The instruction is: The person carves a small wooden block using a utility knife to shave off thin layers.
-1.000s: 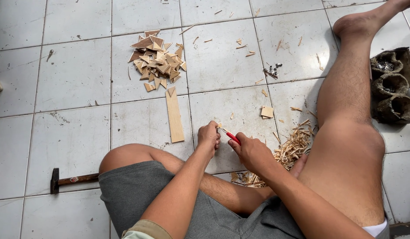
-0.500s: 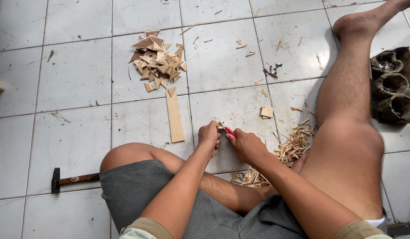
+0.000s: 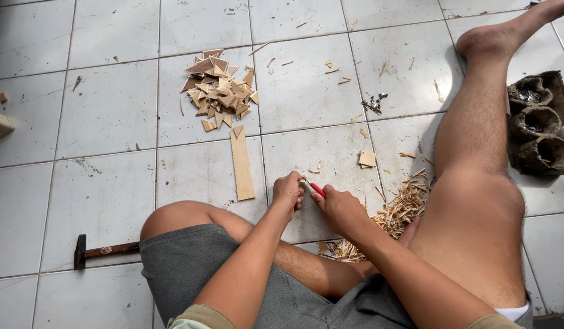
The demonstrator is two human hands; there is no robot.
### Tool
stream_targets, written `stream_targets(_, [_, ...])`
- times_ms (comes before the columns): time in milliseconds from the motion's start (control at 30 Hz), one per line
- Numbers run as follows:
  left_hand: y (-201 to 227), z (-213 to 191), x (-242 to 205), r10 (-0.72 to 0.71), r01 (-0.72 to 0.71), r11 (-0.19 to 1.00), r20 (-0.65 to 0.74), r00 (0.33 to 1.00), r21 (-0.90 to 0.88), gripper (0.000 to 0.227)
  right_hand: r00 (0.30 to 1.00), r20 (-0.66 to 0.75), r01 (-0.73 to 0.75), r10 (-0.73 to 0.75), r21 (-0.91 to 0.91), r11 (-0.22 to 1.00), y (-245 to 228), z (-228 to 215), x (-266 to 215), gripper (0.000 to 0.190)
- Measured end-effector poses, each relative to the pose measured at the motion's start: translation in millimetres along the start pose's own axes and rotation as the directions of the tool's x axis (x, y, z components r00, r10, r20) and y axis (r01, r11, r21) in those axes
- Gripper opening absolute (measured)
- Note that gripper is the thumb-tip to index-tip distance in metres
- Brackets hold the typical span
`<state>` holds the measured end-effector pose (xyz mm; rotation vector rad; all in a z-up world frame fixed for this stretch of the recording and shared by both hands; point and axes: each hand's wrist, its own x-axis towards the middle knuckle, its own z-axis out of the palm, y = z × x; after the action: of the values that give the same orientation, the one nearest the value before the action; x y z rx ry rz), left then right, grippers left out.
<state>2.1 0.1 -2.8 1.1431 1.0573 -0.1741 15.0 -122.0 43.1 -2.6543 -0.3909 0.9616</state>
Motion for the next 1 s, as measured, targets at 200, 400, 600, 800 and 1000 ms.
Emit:
stream_targets(200, [4.9, -6.1, -17.2, 0.026, -0.020, 0.996, 0.072, 0.997, -0.087, 0.026, 1.000, -0.005, -0.017, 0.017, 0.030, 0.999, 4.4, 0.5, 6.4, 0.050])
stream_targets(400, [0.5, -13.6, -36.5, 0.163, -0.180, 0.980, 0.169, 0.972, 0.087, 0.025, 0.989, 0.074, -0.140, 0.127, 0.741, 0.657, 25.5, -3.2, 11.3, 0.043])
stream_targets(600, [-11.1, -9.6, -46.6, 0.125, -0.238, 0.951, 0.455, 0.882, 0.199, 0.026, 0.999, 0.035, -0.046, 0.034, 0.921, 0.388, 16.2, -32.4, 3.5, 0.027])
stream_targets(800, [-9.6, -12.9, -45.1, 0.060, -0.112, 0.984, 0.336, 0.940, 0.138, 0.024, 0.997, -0.004, -0.018, 0.080, 0.965, 0.262, 11.5, -60.1, -8.1, 0.035])
stream_targets(1000, [89.5, -50.6, -17.2, 0.267, -0.243, 0.919, -0.039, 0.963, 0.311, 0.042, 0.996, -0.010, -0.007, 0.087, 0.980, 0.198, 22.5, -68.1, 2.6, 0.035])
